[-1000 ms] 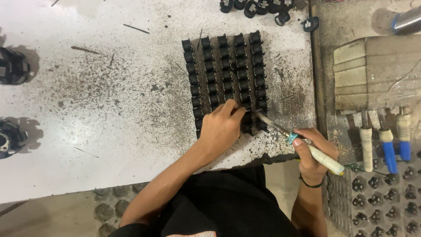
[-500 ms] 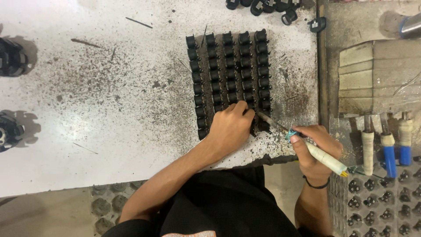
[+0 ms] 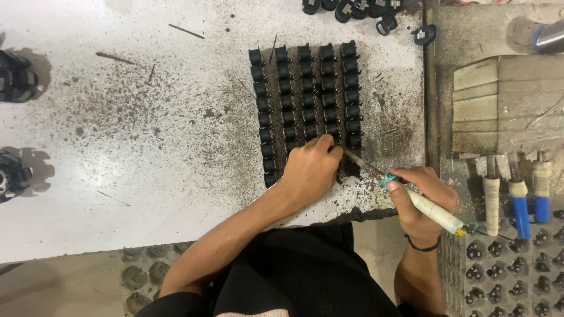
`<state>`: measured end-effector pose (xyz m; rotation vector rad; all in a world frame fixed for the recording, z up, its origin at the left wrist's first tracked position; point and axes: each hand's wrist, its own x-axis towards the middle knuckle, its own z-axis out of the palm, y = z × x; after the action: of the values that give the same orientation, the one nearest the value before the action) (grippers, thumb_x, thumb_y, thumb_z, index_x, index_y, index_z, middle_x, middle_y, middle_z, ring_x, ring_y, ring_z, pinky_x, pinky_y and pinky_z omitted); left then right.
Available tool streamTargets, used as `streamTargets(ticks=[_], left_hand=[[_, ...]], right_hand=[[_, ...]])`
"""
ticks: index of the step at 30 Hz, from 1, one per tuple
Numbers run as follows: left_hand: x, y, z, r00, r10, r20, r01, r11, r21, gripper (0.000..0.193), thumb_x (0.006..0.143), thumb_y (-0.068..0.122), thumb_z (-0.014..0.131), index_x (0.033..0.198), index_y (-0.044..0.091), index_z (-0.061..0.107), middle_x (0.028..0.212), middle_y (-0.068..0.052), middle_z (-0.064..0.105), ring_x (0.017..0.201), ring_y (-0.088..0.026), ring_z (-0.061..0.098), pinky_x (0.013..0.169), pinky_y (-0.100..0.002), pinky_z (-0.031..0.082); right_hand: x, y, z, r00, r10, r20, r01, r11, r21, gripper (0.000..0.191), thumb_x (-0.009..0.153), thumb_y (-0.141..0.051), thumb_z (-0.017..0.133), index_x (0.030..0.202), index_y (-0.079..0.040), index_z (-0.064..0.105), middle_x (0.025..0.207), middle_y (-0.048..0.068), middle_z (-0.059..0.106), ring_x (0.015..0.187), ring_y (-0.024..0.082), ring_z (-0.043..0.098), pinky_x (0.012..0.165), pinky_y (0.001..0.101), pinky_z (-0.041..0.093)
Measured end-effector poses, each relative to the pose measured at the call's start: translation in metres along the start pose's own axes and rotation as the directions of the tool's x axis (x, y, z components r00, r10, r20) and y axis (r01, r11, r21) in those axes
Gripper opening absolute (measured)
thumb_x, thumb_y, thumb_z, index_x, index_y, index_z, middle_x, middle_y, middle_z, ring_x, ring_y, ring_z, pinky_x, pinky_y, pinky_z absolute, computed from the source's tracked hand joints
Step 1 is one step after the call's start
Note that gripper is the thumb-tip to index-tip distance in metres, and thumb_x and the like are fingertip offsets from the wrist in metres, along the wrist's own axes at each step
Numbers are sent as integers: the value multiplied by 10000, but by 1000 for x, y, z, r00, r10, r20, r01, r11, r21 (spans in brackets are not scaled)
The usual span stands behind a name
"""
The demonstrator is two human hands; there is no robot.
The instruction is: The person solders wire leads onto black plastic electrical components arranged in a grid on the workbench. They hold each component steady with one hand while applying a soldering iron to its terminal with the other, working through the rows one component at a time, and occasionally reach for the solder wire spool.
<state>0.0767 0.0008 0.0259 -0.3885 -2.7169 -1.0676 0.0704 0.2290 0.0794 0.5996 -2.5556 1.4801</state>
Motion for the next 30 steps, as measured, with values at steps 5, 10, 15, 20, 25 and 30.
streamTargets(ticks=[5,10,15,20,25,30], left_hand=[[3,0,1,1000,0,-11,0,1000,-8,184,706,14,733,883,-16,691,945,-169,621,826,-321,692,611,-405,579],[4,-2,3,1000,7,27,-7,1000,-20,227,668,20,738,885,-26,687,932,-179,619,809,-322,696,584,-403,579],[8,-4,1,998,-15,55,18,998,-60,200,699,21,744,883,-24,680,912,-178,615,793,-334,691,594,-411,576],[11,6,-19,996,-53,-66,49,997,-66,80,842,-9,727,884,-7,658,960,-161,617,771,-321,684,629,-413,577],[-7,11,-50,956,11,-294,-34,997,-75,155,864,-4,709,1016,-1,677,997,-114,589,847,-293,686,678,-382,578],[-20,11,-38,994,-38,-98,28,994,-103,218,820,21,723,1038,31,732,992,-109,605,816,-269,680,646,-383,571]], right_hand=[[4,-10,1,999,-45,12,46,998,-42,184,914,-79,762,1054,32,717,866,151,719,764,220,691,708,284,510],[9,-17,3,998,-63,23,65,989,-136,181,861,-56,765,1015,29,723,833,135,706,703,211,673,688,303,488],[12,-19,3,997,-69,32,73,988,-137,188,861,-59,767,1023,26,728,842,135,708,702,207,673,700,303,490],[6,-12,-6,999,-40,36,43,996,-84,172,917,-82,779,1032,37,734,891,137,742,770,192,690,775,296,504],[-16,2,-10,977,198,-78,-192,978,78,252,901,-122,720,1087,47,730,959,151,728,762,171,675,730,267,502],[-41,15,-6,990,88,-108,-72,987,146,226,930,-107,702,1047,86,699,951,183,718,838,216,693,778,260,535]])
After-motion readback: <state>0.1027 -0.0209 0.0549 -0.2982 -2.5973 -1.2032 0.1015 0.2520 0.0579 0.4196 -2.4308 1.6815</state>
